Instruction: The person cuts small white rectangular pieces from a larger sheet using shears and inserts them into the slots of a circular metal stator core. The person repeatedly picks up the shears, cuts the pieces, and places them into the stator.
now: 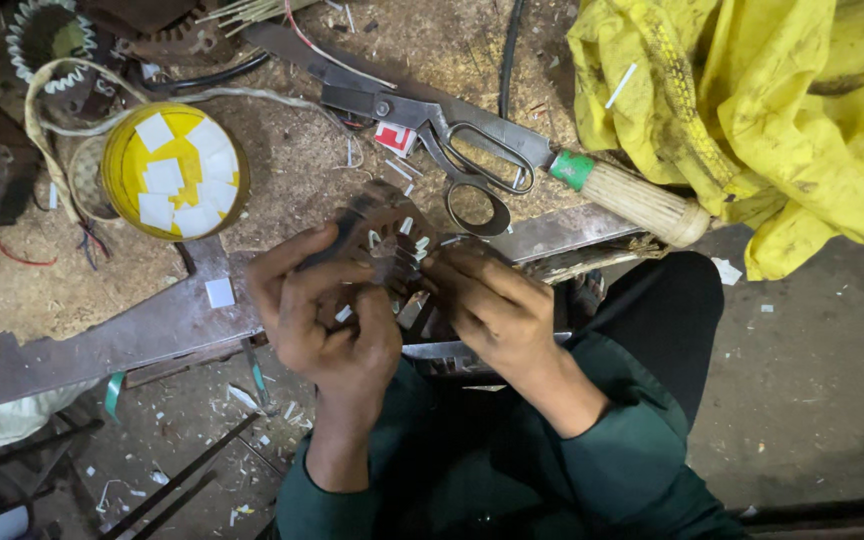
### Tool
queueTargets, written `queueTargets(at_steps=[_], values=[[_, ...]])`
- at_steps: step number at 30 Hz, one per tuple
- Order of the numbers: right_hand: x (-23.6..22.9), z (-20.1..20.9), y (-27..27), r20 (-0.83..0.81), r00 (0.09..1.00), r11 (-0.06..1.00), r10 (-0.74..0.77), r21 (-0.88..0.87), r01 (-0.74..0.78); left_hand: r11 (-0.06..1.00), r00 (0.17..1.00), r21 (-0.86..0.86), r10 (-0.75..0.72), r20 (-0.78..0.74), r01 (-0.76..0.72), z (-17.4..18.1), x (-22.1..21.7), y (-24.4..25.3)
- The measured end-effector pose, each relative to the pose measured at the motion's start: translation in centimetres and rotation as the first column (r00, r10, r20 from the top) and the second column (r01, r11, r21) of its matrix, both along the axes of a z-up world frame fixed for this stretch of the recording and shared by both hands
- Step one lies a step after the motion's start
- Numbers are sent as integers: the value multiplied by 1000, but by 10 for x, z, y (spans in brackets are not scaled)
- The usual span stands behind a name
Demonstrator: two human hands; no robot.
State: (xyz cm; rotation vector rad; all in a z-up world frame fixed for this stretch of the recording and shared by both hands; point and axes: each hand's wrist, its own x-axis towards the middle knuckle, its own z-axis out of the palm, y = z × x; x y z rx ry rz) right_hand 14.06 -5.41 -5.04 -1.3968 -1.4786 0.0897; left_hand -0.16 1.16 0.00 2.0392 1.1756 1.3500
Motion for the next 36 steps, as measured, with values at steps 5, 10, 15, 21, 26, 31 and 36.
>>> queueTargets(at_steps=[5, 10, 15, 21, 26, 31, 36], values=[[4, -1, -4, 47, 996, 997, 75, -38, -73, 995, 996, 61, -81, -28, 82, 2, -5, 7], [1, 15, -2, -271, 962, 987, -11, -160, -34, 948, 961, 157, -274, -49, 278, -3, -21, 23], [0, 44, 9, -78, 997, 956, 11, -290, -34, 897, 919, 224, -395, 14, 382, -36, -40, 39], [3, 46, 17, -137, 987, 858, 88, -493, -145, 903, 846, 286, -410, 341, 322, -62, -35, 45], [7, 36, 17, -48, 989, 876, 138, -461, -145, 961, 942, 75, -276, 190, 266, -60, -49, 44], [16, 17, 11, 105, 974, 912, 202, -383, -148, 917, 948, 314, -295, 120, 246, -72, -51, 45], [16, -14, 7, 81, 980, 958, 182, -239, -158, 864, 922, 335, -384, -40, 375, -70, -69, 37]])
